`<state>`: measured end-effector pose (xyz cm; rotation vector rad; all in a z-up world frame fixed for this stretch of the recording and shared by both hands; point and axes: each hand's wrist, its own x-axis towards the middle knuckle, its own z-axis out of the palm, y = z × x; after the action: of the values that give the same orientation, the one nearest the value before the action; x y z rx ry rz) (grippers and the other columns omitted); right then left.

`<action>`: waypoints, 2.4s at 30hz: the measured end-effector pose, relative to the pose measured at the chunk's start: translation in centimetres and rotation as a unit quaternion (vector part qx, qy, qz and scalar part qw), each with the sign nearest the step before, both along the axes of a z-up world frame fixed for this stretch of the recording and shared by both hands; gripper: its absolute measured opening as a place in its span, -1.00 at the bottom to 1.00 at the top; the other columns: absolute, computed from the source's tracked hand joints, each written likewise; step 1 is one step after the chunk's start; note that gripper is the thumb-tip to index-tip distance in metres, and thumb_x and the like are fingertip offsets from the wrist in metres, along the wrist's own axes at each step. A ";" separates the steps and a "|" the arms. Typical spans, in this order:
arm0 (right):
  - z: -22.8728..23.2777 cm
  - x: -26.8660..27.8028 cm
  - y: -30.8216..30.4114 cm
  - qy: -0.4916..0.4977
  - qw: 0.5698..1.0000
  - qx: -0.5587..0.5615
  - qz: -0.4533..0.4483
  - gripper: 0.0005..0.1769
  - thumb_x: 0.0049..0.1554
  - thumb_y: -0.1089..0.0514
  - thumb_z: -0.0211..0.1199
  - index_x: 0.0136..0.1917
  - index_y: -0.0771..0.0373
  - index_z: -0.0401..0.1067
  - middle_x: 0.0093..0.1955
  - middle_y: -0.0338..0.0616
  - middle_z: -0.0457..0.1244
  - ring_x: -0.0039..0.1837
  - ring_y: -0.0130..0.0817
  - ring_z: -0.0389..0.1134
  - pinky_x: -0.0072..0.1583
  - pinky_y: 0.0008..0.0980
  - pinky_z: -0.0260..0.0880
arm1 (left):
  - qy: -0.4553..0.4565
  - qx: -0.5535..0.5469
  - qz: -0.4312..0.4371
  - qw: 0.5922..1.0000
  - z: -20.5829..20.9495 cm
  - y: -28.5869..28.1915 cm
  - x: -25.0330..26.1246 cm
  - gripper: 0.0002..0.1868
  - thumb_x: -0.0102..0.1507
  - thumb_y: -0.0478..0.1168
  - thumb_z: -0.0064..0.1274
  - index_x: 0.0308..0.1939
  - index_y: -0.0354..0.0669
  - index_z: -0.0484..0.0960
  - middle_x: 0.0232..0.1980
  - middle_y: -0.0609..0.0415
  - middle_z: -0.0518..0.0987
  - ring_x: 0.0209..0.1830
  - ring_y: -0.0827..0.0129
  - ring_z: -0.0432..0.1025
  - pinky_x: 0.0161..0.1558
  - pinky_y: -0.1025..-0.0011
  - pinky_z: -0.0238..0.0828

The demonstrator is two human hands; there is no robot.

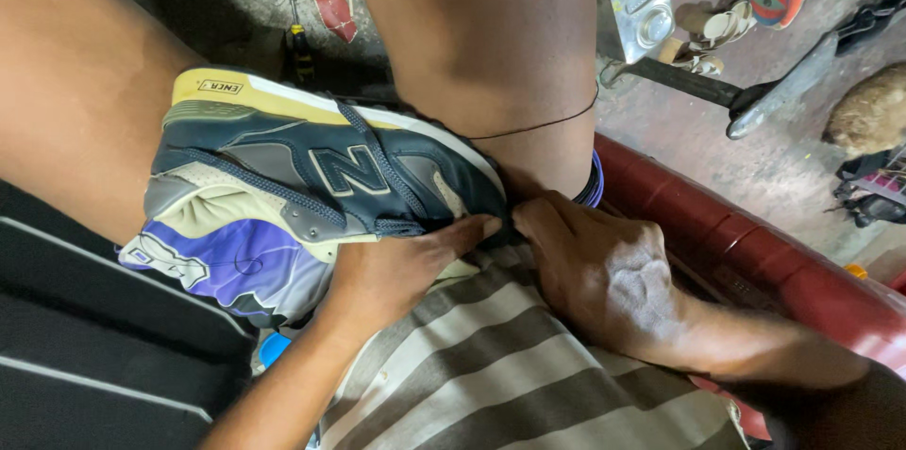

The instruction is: The person sits on the floor and sews the sole of a blue and white sneaker using a needle and thread. They repeatedly pass the needle through the shoe's sole and upper, pulling the thread tight to secure the parts together.

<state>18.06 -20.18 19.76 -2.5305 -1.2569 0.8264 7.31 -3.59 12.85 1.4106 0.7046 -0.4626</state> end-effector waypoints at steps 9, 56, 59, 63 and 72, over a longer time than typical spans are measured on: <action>-0.5 0.1 0.0 0.035 0.999 -0.012 0.005 -0.77 0.01 0.37 0.16 -0.02 0.28 0.32 -0.23 0.03 0.32 -0.35 -0.06 0.38 -0.34 -0.09 0.34 | -0.068 0.069 -0.004 0.995 -0.7 -0.5 -0.7 -0.67 0.11 -0.02 0.38 -0.25 -0.21 0.76 -0.32 0.01 0.72 -0.40 0.28 0.59 -0.29 0.33 0.50; -4.0 5.0 1.8 0.583 0.790 0.161 -0.097 -0.24 0.34 -0.23 -0.09 0.59 0.32 0.04 0.42 -0.04 0.20 0.28 -0.24 0.34 0.19 -0.25 0.44 | -0.202 0.133 0.139 0.960 6.3 7.4 -1.2 -0.74 0.32 -0.18 0.17 -0.02 -0.29 0.57 -0.19 0.17 0.61 -0.19 0.53 0.45 -0.11 0.46 0.46; -7.0 3.1 4.7 0.691 0.673 0.236 -0.118 -0.11 0.32 -0.37 -0.11 0.65 0.26 -0.12 0.61 -0.06 0.04 0.62 -0.32 0.11 0.53 -0.27 0.21 | -0.181 0.197 0.041 0.963 9.1 8.6 -0.1 -0.76 0.28 -0.13 0.19 -0.18 -0.27 0.63 -0.40 0.08 0.60 -0.41 0.42 0.44 -0.31 0.38 0.45; -10.5 0.9 7.9 0.771 0.528 0.250 -0.253 -0.14 0.31 -0.40 -0.09 0.59 0.28 0.10 0.48 0.00 0.19 0.46 -0.26 0.25 0.49 -0.20 0.27 | -0.086 0.259 -0.050 0.961 10.8 8.5 1.5 -0.63 0.21 0.00 0.17 -0.35 -0.30 0.65 -0.58 -0.11 0.53 -0.60 0.15 0.44 -0.41 0.25 0.41; -13.4 0.2 7.7 0.792 0.440 0.310 -0.287 -0.30 0.45 -0.35 -0.05 0.41 0.34 0.32 0.20 -0.02 0.36 0.19 -0.25 0.43 0.27 -0.20 0.46 | -0.090 0.288 -0.048 0.952 9.8 9.0 3.0 -0.58 0.22 0.06 0.13 -0.43 -0.27 0.69 -0.58 -0.12 0.58 -0.57 0.12 0.55 -0.39 0.19 0.43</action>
<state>18.26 -12.48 6.33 -0.5443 0.1106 1.4141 10.32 5.40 22.65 2.0159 0.6505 -0.1989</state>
